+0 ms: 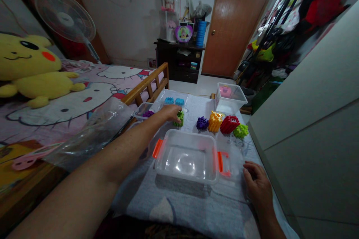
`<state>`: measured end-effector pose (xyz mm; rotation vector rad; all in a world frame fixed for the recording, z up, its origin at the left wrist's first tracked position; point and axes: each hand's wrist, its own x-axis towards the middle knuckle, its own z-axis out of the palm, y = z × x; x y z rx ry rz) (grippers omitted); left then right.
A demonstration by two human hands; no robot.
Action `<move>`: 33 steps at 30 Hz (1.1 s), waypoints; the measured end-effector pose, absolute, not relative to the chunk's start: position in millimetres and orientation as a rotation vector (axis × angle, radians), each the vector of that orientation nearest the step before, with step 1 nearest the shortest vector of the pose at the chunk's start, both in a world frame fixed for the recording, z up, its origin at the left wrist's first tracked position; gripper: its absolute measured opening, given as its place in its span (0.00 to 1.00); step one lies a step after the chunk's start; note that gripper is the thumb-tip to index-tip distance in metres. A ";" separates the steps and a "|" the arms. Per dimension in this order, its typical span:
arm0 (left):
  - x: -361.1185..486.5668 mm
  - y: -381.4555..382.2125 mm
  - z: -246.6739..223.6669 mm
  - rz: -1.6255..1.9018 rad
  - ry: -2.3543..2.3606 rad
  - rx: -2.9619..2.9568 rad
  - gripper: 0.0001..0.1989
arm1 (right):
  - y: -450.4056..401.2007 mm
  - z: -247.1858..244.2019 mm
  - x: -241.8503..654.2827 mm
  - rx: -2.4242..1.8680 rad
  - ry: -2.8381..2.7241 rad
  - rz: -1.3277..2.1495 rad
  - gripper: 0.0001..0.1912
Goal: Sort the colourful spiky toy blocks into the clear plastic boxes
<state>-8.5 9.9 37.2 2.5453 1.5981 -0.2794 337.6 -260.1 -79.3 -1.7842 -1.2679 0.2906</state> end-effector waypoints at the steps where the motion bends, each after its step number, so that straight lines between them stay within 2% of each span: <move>1: -8.5 9.5 37.8 -0.278 1.600 2.549 0.30 | -259.9 -79.2 337.5 -1.783 -1.270 0.289 0.15; 6: -10.2 9.8 36.9 -0.272 1.632 2.540 0.29 | -259.2 -77.7 336.4 -1.783 -1.279 0.275 0.15; 13: -12.5 15.9 24.5 -0.248 1.639 2.485 0.36 | -259.2 -78.2 337.3 -1.773 -1.281 0.272 0.14; 19: -12.6 19.4 18.5 -0.242 1.612 2.473 0.31 | -259.3 -79.5 338.5 -1.782 -1.296 0.263 0.14; 25: -12.0 17.2 18.1 -0.220 1.606 2.465 0.33 | -260.0 -78.8 337.0 -1.765 -1.279 0.292 0.14; 33: -8.8 18.1 13.8 -0.250 1.621 2.460 0.30 | -259.0 -79.9 336.9 -1.774 -1.268 0.291 0.14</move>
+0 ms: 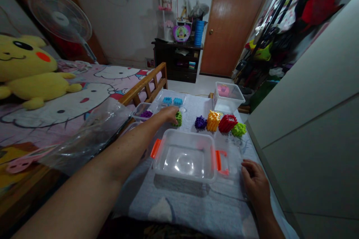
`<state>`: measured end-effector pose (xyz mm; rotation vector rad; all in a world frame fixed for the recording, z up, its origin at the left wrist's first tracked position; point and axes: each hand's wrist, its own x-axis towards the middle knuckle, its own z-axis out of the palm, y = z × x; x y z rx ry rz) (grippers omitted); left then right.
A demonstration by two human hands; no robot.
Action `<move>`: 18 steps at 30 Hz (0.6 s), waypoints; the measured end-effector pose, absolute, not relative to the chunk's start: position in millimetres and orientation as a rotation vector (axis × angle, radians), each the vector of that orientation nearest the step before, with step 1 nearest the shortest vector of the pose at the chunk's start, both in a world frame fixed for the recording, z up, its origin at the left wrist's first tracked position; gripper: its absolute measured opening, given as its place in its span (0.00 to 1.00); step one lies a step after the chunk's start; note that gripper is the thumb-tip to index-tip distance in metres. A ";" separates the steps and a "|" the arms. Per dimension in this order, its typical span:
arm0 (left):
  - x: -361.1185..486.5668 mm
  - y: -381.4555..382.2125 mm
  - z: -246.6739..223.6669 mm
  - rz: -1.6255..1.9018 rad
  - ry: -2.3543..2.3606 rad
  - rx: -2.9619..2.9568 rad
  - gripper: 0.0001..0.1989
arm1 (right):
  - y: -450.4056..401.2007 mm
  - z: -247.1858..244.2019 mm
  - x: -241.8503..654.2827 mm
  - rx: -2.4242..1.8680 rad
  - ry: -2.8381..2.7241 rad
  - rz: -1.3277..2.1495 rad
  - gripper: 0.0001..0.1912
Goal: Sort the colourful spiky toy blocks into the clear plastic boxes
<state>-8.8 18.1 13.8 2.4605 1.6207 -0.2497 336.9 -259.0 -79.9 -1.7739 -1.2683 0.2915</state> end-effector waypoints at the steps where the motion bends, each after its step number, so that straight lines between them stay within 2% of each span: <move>1: -8.6 18.0 13.6 -0.250 1.620 2.464 0.30 | -258.9 -79.9 337.1 -1.774 -1.269 0.291 0.14; 10: -9.2 10.4 28.3 -0.236 1.642 2.482 0.28 | -259.5 -78.6 337.0 -1.771 -1.293 0.276 0.14; 18: -14.6 -27.7 86.5 -0.083 1.553 2.661 0.27 | -258.9 -79.7 336.1 -1.772 -1.281 0.273 0.13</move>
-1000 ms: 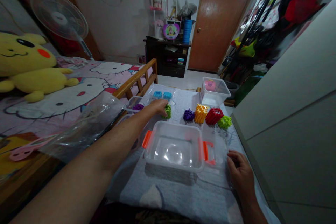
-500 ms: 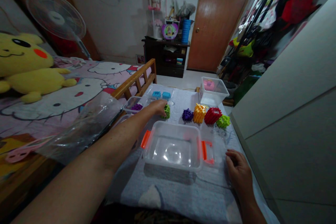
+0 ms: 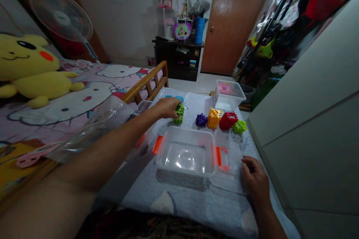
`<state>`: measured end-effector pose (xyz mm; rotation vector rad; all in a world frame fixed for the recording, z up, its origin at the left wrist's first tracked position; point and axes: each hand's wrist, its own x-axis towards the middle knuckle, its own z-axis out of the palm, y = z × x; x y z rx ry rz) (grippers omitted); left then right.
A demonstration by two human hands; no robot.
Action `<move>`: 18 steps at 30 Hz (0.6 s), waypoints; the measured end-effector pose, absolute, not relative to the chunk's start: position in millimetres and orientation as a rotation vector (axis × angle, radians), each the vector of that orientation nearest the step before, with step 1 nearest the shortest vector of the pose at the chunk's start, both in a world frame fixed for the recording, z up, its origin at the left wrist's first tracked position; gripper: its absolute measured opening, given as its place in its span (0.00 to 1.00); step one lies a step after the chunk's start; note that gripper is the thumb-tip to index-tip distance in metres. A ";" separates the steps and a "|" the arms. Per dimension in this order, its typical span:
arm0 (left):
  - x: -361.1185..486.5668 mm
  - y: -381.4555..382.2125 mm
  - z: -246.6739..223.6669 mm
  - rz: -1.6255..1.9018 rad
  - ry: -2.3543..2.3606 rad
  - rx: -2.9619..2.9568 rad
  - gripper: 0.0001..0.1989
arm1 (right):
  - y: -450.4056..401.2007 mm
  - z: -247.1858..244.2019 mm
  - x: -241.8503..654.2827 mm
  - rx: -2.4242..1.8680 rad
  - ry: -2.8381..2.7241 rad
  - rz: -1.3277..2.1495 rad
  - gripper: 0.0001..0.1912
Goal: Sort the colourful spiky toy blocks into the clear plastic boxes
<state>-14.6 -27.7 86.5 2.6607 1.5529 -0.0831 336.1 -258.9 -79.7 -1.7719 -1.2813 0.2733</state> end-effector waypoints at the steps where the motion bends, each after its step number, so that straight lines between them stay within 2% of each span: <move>1: -14.5 -39.6 93.7 -0.075 1.501 2.714 0.27 | -258.8 -79.6 336.2 -1.768 -1.279 0.273 0.13; 5: -8.8 -96.4 109.2 -0.101 1.217 2.827 0.22 | -258.4 -79.2 336.9 -1.759 -1.289 0.276 0.13; 9: 2.6 -136.4 96.5 -0.266 1.032 2.824 0.17 | -257.9 -79.3 337.2 -1.770 -1.296 0.257 0.14; 18: 18.6 -135.1 47.2 -0.638 0.929 2.795 0.21 | -257.2 -78.4 336.4 -1.770 -1.294 0.245 0.14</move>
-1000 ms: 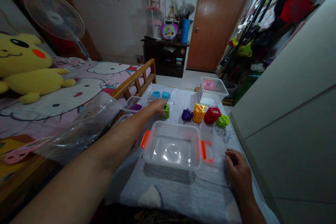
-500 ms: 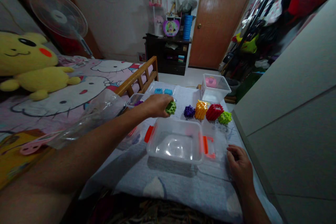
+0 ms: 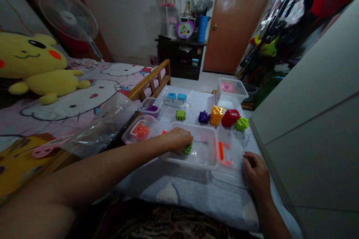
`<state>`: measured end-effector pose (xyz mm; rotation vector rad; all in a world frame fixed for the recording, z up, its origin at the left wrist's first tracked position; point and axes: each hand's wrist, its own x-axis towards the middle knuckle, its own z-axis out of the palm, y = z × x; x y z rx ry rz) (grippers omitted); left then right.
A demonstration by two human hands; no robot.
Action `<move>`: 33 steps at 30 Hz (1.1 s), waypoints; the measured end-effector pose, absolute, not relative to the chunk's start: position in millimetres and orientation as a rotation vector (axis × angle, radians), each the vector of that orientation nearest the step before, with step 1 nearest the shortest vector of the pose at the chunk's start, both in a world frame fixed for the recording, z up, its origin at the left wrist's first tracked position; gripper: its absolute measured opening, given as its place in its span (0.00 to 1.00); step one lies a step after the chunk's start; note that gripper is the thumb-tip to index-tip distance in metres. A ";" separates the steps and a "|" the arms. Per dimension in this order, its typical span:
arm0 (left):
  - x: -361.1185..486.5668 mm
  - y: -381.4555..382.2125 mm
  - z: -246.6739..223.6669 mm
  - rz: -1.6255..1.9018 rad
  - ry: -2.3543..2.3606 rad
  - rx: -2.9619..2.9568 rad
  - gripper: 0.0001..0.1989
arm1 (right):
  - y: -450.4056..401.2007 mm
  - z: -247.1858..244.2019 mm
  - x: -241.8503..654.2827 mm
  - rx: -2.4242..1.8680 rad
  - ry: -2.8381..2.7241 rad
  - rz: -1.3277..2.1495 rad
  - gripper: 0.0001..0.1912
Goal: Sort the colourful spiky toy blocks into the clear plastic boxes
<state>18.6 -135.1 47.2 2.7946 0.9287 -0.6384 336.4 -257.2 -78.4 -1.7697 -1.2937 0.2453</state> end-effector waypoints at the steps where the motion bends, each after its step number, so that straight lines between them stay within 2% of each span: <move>1: 19.6 -134.2 43.5 -0.658 0.942 2.787 0.22 | -257.0 -78.3 336.3 -1.772 -1.295 0.243 0.14; 14: 27.3 -138.6 20.1 -0.699 1.093 2.709 0.28 | -257.8 -77.3 336.6 -1.771 -1.319 0.246 0.14; 21: 24.5 -142.8 39.6 -0.731 1.083 2.692 0.36 | -256.8 -77.1 336.9 -1.762 -1.322 0.245 0.14; 23: 22.6 -143.4 45.0 -0.698 1.060 2.719 0.34 | -257.2 -76.7 336.5 -1.768 -1.320 0.248 0.14; 29: 16.4 -143.7 39.0 -0.622 1.025 2.811 0.21 | -258.4 -75.0 335.2 -1.774 -1.307 0.241 0.14; 33: 15.6 -145.1 36.2 -0.579 1.062 2.826 0.19 | -258.5 -75.3 335.4 -1.779 -1.308 0.241 0.14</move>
